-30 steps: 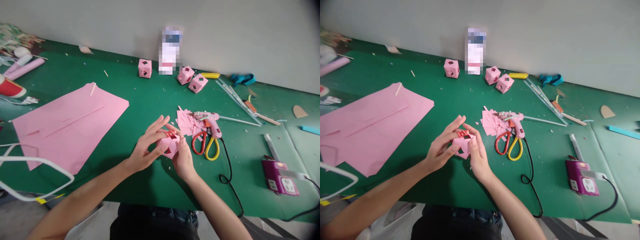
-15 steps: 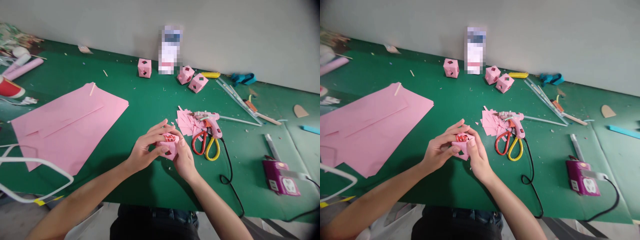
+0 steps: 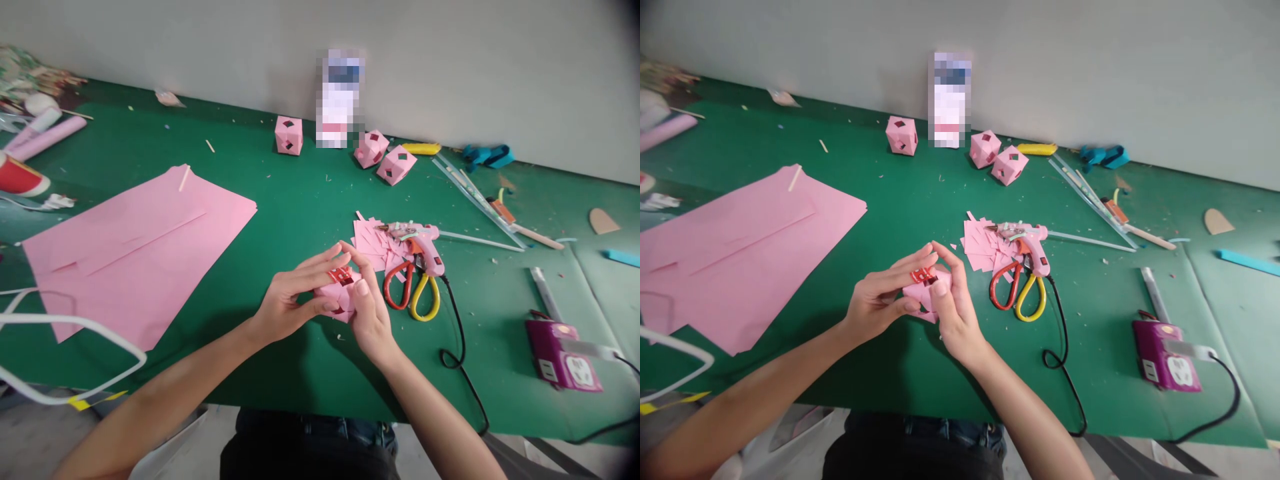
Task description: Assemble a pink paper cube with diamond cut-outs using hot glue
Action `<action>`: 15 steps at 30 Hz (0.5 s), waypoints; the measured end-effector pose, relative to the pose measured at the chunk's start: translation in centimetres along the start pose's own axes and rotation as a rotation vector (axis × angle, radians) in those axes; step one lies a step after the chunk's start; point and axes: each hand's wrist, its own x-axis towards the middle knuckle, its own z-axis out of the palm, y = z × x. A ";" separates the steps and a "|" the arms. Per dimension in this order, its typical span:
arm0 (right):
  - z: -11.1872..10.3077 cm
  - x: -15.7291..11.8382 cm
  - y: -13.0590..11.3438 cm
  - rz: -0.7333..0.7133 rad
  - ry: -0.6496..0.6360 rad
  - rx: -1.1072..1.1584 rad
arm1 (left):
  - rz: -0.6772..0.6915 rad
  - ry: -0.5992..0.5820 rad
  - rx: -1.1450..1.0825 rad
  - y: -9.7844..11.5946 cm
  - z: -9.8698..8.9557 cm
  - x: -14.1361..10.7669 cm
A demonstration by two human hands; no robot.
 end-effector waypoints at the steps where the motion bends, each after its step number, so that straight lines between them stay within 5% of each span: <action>1: 0.0 0.0 0.0 -0.003 -0.002 -0.007 | 0.010 -0.005 0.011 0.0 0.0 0.0; 15: 0.1 -0.1 0.1 0.047 -0.019 0.008 | 0.068 -0.051 0.092 0.0 -0.3 0.1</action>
